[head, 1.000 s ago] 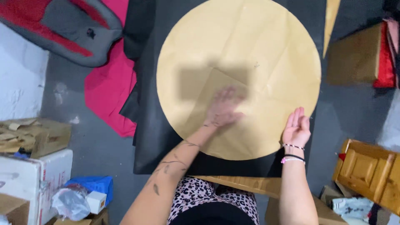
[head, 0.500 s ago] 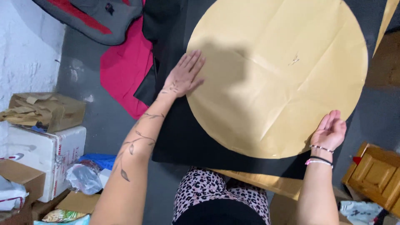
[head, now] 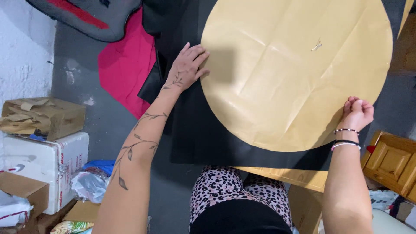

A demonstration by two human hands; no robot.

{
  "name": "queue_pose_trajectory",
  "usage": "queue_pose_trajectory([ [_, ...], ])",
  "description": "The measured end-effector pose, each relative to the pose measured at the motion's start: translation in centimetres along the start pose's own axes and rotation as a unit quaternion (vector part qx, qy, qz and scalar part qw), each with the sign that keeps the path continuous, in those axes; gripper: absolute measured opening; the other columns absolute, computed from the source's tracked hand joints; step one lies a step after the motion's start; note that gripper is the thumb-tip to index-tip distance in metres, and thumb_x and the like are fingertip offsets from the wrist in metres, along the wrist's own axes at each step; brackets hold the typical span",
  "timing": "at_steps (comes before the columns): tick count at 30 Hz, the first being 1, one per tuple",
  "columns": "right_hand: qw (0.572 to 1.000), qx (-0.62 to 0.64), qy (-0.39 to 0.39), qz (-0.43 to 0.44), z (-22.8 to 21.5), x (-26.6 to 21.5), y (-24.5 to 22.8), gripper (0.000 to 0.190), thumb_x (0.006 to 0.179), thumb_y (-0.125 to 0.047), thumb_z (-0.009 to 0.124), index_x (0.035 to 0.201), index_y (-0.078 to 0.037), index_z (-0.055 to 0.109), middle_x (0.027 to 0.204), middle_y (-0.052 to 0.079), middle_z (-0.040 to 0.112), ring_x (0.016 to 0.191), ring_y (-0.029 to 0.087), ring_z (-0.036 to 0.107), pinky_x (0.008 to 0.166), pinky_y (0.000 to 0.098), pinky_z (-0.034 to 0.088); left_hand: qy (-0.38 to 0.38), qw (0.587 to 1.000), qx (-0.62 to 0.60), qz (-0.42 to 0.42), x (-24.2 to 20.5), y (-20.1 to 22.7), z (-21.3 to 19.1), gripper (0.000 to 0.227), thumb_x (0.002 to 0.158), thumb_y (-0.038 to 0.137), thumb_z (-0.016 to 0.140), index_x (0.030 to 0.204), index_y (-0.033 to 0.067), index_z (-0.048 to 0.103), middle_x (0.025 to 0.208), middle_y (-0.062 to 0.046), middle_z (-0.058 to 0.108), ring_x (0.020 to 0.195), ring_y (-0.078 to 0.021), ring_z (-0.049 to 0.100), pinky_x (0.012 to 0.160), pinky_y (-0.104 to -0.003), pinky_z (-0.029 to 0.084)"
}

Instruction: The person pins a circular paper pattern onto a black fabric sheet on a wooden table, then uses scissors to cut the fabric along the pattern's edge.

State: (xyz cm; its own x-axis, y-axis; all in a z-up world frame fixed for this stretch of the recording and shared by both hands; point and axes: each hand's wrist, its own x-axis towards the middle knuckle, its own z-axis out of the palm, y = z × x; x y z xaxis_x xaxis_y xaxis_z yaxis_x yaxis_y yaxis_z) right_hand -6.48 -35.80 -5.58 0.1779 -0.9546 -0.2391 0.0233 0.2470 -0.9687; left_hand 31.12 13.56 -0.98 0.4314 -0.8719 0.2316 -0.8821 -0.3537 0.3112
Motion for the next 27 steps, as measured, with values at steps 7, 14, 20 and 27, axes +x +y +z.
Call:
queue_pose_trajectory([
  [7, 0.986, -0.155, -0.031, -0.061, -3.0, 5.1, 4.2, 0.016, 0.101, -0.003, 0.065, 0.092, -0.015, 0.059, 0.082, 0.002, 0.065, 0.063, 0.007, 0.057, 0.056, 0.0189, 0.044, 0.051, 0.995, 0.057, 0.064, 3.1, -0.6, -1.4, 0.022, 0.099, 0.026, 0.072, 0.093, 0.0053, 0.067, 0.124, -0.009, 0.060, 0.129, -0.0287, 0.051, 0.121, -0.049, 0.030],
  [14, 0.968, -0.231, -0.046, -0.087, -2.9, 5.9, 4.5, 0.017, 0.101, -0.004, 0.069, 0.092, -0.017, 0.064, 0.075, -0.003, 0.061, 0.067, 0.005, 0.056, 0.063, 0.0182, 0.045, -0.033, 0.996, 0.060, 0.049, 7.0, -4.7, 2.3, 0.028, 0.071, 0.040, 0.080, 0.080, 0.0133, 0.076, 0.118, -0.001, 0.065, 0.102, -0.0204, 0.060, 0.111, -0.046, 0.033],
  [20, 0.968, -0.234, -0.027, -0.092, -3.0, 5.5, 4.8, 0.013, 0.098, -0.006, 0.070, 0.094, -0.018, 0.066, 0.082, -0.005, 0.063, 0.072, 0.004, 0.057, 0.066, 0.0182, 0.049, -0.118, 0.989, 0.085, 0.025, 10.1, -5.0, 1.3, 0.069, 0.041, 0.057, 0.094, 0.086, 0.0137, 0.065, 0.111, -0.001, 0.053, 0.075, -0.0226, 0.053, 0.072, -0.039, 0.041],
  [27, 0.955, -0.140, 0.091, -0.246, 1.3, 5.5, 8.1, 0.011, 0.090, -0.002, 0.069, 0.096, -0.010, 0.066, 0.093, 0.006, 0.066, 0.087, 0.017, 0.063, 0.080, 0.0303, 0.055, -0.172, 0.980, 0.100, -0.029, 11.5, -3.9, -0.9, 0.087, 0.037, 0.065, 0.096, 0.097, 0.0159, 0.057, 0.098, 0.003, 0.056, 0.091, -0.0223, 0.050, 0.071, -0.038, 0.044],
])
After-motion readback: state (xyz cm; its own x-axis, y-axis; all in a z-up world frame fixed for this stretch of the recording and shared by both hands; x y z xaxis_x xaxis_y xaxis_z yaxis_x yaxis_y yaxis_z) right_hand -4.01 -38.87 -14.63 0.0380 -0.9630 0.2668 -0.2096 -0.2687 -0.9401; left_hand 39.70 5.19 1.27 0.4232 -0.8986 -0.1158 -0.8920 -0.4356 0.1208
